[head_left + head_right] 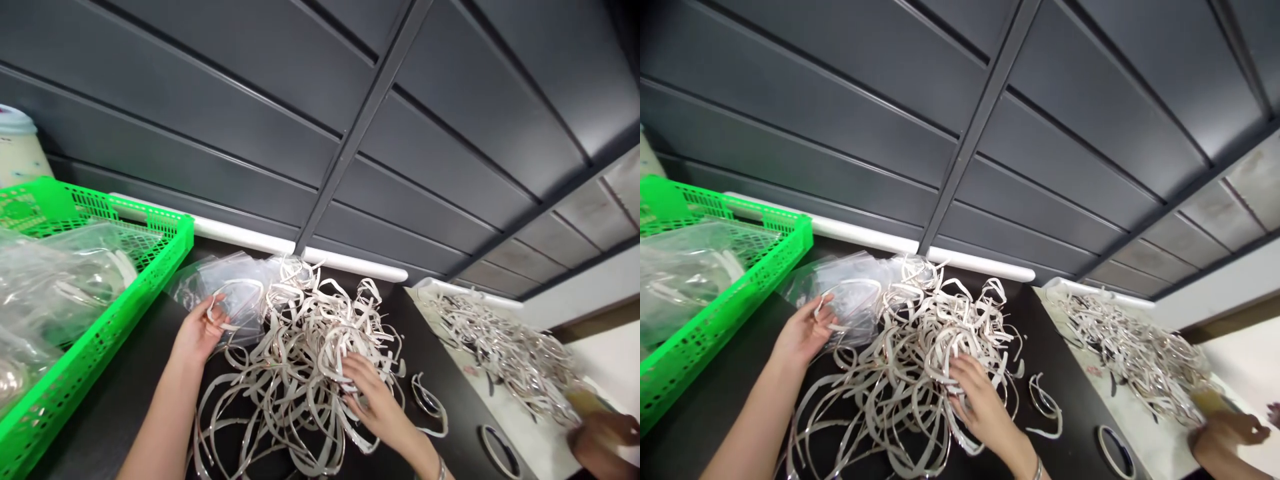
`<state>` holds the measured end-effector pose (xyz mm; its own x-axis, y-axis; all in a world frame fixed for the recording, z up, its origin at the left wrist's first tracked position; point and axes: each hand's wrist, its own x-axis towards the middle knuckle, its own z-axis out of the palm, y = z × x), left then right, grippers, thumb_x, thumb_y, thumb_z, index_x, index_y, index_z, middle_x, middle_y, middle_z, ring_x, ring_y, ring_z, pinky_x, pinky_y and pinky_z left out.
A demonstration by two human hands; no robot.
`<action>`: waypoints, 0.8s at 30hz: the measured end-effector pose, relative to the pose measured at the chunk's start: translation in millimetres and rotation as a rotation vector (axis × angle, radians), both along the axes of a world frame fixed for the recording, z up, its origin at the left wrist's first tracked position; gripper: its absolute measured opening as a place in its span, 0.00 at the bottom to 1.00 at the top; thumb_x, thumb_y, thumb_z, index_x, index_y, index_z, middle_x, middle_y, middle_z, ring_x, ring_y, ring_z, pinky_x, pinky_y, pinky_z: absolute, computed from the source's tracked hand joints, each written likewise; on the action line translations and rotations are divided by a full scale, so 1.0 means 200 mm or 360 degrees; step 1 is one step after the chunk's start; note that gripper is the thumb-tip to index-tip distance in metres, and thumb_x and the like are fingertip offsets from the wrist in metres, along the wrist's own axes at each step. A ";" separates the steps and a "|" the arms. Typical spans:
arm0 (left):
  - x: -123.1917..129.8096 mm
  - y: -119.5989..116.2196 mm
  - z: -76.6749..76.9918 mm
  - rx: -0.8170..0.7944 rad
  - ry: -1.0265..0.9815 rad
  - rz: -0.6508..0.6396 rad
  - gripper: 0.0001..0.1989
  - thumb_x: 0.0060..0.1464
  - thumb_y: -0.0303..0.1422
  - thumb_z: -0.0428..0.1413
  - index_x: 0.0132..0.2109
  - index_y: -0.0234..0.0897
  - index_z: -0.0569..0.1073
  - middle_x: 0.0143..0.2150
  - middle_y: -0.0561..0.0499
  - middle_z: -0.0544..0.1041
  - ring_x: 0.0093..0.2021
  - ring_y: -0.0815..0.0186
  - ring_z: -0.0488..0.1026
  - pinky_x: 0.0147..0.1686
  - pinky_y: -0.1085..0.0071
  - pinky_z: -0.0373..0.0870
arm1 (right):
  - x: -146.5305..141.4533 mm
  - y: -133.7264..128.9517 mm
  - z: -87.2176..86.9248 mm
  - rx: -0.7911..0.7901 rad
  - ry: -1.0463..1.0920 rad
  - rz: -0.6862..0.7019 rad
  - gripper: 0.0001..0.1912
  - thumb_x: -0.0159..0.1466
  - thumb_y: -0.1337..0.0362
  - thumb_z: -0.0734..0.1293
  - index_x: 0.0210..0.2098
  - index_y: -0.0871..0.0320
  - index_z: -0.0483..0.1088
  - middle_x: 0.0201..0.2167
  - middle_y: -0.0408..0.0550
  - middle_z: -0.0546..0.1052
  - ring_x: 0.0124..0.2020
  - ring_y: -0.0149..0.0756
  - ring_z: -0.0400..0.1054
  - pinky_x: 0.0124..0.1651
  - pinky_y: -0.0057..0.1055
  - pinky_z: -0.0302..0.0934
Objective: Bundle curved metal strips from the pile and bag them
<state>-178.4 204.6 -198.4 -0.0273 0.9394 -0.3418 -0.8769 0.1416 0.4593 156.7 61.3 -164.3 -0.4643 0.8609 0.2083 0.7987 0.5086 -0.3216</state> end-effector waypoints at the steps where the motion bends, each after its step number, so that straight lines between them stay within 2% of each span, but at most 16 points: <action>1: 0.00 0.00 0.00 -0.0011 -0.0001 0.0006 0.10 0.54 0.25 0.50 0.29 0.30 0.74 0.13 0.58 0.59 0.11 0.75 0.57 0.16 0.76 0.68 | 0.00 -0.03 -0.01 -0.0019 -0.0028 0.0013 0.26 0.60 0.68 0.63 0.58 0.50 0.59 0.56 0.52 0.67 0.61 0.48 0.54 0.60 0.51 0.54; 3: 0.00 0.00 0.00 -0.0031 -0.0007 0.0014 0.09 0.53 0.26 0.51 0.29 0.30 0.74 0.13 0.58 0.59 0.11 0.75 0.57 0.17 0.76 0.69 | -0.01 -0.08 -0.03 -0.0012 -0.0039 0.0056 0.28 0.59 0.68 0.64 0.58 0.49 0.58 0.58 0.52 0.65 0.62 0.50 0.51 0.60 0.52 0.54; 5: -0.01 0.00 0.00 -0.0034 -0.0005 0.0017 0.10 0.53 0.25 0.50 0.29 0.30 0.74 0.12 0.58 0.59 0.11 0.75 0.56 0.16 0.76 0.69 | -0.02 -0.11 -0.04 0.0104 0.0030 0.0058 0.29 0.59 0.68 0.65 0.58 0.47 0.58 0.59 0.52 0.63 0.62 0.53 0.51 0.59 0.55 0.55; 8: -0.01 0.00 0.00 -0.0013 0.0007 0.0014 0.12 0.55 0.25 0.47 0.28 0.29 0.74 0.12 0.57 0.60 0.11 0.75 0.56 0.16 0.76 0.69 | -0.07 -0.12 -0.02 0.0349 0.0201 -0.0082 0.28 0.59 0.69 0.64 0.57 0.43 0.57 0.57 0.51 0.64 0.61 0.55 0.53 0.57 0.59 0.54; 10: -0.01 0.00 0.00 0.0001 0.0005 0.0013 0.13 0.56 0.25 0.46 0.28 0.29 0.74 0.12 0.57 0.60 0.11 0.75 0.57 0.16 0.76 0.69 | -0.14 -0.11 -0.03 0.0413 0.0261 -0.0185 0.28 0.59 0.69 0.64 0.57 0.41 0.57 0.56 0.51 0.65 0.60 0.56 0.53 0.56 0.61 0.53; 12: -0.01 0.00 0.00 0.0006 -0.0004 0.0013 0.14 0.56 0.25 0.46 0.28 0.29 0.74 0.12 0.57 0.60 0.11 0.75 0.57 0.16 0.76 0.68 | -0.22 -0.10 -0.06 0.0295 0.0202 -0.0195 0.31 0.57 0.64 0.67 0.58 0.43 0.56 0.59 0.53 0.61 0.62 0.59 0.49 0.57 0.62 0.50; 14: -0.01 0.00 0.00 0.0001 -0.0017 0.0023 0.13 0.56 0.25 0.47 0.28 0.29 0.74 0.12 0.58 0.59 0.11 0.75 0.56 0.16 0.76 0.68 | -0.30 -0.09 -0.11 0.0073 0.0041 -0.0076 0.38 0.52 0.55 0.71 0.59 0.46 0.57 0.63 0.54 0.56 0.63 0.64 0.43 0.57 0.64 0.46; 16: -0.02 -0.01 0.00 -0.0012 -0.0032 0.0035 0.11 0.55 0.26 0.48 0.28 0.29 0.74 0.12 0.58 0.59 0.11 0.75 0.56 0.16 0.76 0.67 | -0.34 -0.06 -0.18 -0.0079 -0.0131 0.0041 0.39 0.48 0.48 0.72 0.57 0.47 0.61 0.64 0.55 0.54 0.63 0.67 0.42 0.57 0.65 0.44; 18: -0.02 -0.01 0.00 -0.0023 -0.0050 0.0039 0.09 0.53 0.26 0.50 0.29 0.30 0.74 0.12 0.58 0.59 0.11 0.75 0.56 0.16 0.76 0.68 | -0.33 -0.03 -0.23 -0.0041 -0.0239 0.0015 0.33 0.49 0.50 0.71 0.53 0.48 0.66 0.63 0.55 0.58 0.63 0.67 0.44 0.57 0.65 0.42; 20: -0.02 -0.01 0.00 -0.0028 -0.0070 0.0035 0.08 0.52 0.26 0.51 0.29 0.30 0.74 0.12 0.59 0.59 0.11 0.75 0.56 0.17 0.76 0.68 | -0.28 0.03 -0.24 0.0048 -0.0316 -0.0100 0.27 0.51 0.56 0.71 0.51 0.48 0.68 0.61 0.54 0.61 0.63 0.64 0.46 0.57 0.64 0.41; 24: -0.03 -0.01 0.00 0.0009 -0.0092 0.0026 0.08 0.53 0.26 0.51 0.30 0.30 0.74 0.12 0.59 0.59 0.12 0.75 0.56 0.17 0.76 0.68 | -0.15 0.18 -0.19 0.0063 -0.0448 -0.0216 0.27 0.54 0.62 0.70 0.53 0.45 0.66 0.60 0.51 0.62 0.63 0.58 0.47 0.59 0.62 0.41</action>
